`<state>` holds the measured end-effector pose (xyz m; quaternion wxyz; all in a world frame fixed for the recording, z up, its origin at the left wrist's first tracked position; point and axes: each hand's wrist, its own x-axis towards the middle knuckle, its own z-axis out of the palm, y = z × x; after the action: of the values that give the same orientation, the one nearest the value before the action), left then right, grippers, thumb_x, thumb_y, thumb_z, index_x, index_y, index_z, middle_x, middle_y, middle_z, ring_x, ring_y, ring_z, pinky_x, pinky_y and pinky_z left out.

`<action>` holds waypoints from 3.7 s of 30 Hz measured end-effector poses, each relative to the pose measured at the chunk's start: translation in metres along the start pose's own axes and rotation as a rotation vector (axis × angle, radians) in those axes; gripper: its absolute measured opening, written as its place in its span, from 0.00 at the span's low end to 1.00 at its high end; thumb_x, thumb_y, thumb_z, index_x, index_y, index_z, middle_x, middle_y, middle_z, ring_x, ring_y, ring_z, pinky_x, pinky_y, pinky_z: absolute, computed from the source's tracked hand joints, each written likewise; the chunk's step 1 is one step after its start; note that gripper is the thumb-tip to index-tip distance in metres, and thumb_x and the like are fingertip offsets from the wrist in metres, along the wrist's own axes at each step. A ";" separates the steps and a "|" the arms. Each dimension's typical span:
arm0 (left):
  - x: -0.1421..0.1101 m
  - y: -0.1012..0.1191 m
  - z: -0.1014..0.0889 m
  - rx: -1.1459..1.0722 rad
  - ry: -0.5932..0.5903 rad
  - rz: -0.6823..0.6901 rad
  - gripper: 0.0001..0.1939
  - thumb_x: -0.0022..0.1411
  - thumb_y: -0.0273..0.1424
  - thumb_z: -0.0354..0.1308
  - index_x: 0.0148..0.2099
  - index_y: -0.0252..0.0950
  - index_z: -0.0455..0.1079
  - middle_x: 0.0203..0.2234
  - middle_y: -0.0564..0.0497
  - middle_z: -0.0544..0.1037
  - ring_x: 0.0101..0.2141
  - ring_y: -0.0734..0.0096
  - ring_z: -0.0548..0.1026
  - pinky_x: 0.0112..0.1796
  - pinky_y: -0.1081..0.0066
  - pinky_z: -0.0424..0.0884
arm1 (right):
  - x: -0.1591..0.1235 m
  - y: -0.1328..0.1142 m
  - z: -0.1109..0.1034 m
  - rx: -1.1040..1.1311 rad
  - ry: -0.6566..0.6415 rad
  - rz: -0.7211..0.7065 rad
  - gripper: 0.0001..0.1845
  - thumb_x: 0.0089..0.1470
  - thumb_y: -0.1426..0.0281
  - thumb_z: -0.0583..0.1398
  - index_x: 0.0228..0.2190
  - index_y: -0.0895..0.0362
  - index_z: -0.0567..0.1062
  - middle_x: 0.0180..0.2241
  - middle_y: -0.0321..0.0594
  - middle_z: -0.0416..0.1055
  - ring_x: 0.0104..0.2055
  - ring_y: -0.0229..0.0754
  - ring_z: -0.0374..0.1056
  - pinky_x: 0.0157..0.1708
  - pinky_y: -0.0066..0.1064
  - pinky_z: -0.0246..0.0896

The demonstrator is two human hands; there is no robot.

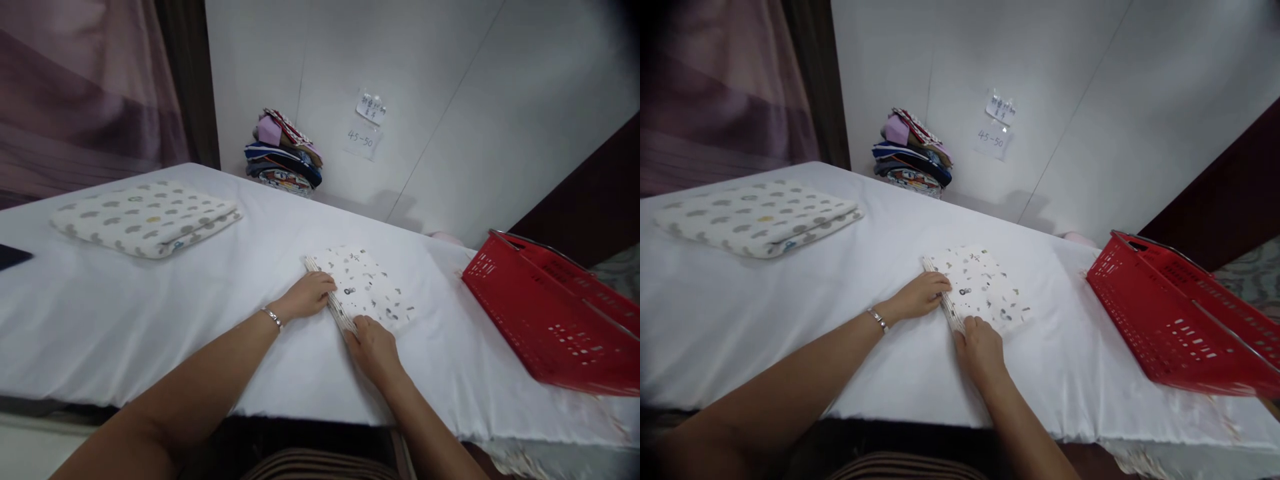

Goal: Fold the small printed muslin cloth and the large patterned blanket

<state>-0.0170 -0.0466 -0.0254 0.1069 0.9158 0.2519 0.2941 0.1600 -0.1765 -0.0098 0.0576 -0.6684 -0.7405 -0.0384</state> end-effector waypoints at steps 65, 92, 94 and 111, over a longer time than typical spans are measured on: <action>0.004 -0.029 -0.009 0.182 -0.008 -0.227 0.17 0.59 0.18 0.47 0.44 0.41 0.70 0.41 0.52 0.74 0.43 0.68 0.69 0.42 0.66 0.63 | 0.033 -0.017 0.001 0.059 -0.063 -0.033 0.11 0.58 0.70 0.49 0.41 0.55 0.67 0.37 0.41 0.72 0.35 0.41 0.69 0.30 0.29 0.53; 0.035 -0.052 -0.019 -0.064 0.079 -1.047 0.17 0.52 0.45 0.56 0.28 0.34 0.71 0.30 0.44 0.78 0.33 0.63 0.75 0.29 0.72 0.63 | 0.030 -0.015 0.012 0.108 0.019 -0.078 0.09 0.56 0.72 0.51 0.39 0.55 0.67 0.36 0.39 0.71 0.35 0.41 0.68 0.29 0.28 0.50; 0.039 -0.051 -0.016 -0.053 0.050 -1.084 0.18 0.52 0.44 0.56 0.29 0.33 0.72 0.32 0.41 0.78 0.34 0.61 0.75 0.30 0.71 0.63 | 0.029 -0.015 0.012 0.119 0.020 -0.075 0.09 0.56 0.72 0.51 0.39 0.55 0.67 0.37 0.39 0.71 0.35 0.41 0.68 0.30 0.28 0.50; 0.038 -0.058 -0.019 -0.114 0.165 -1.112 0.09 0.53 0.33 0.55 0.34 0.35 0.72 0.34 0.48 0.78 0.35 0.69 0.74 0.29 0.76 0.63 | 0.029 -0.014 0.009 0.152 -0.032 -0.041 0.13 0.54 0.71 0.51 0.43 0.53 0.66 0.38 0.38 0.71 0.37 0.41 0.68 0.32 0.29 0.52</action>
<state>-0.0251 0.0233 -0.0119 0.2751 0.6120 0.6876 0.2773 0.1425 -0.1484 -0.0145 0.0956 -0.6475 -0.7556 0.0278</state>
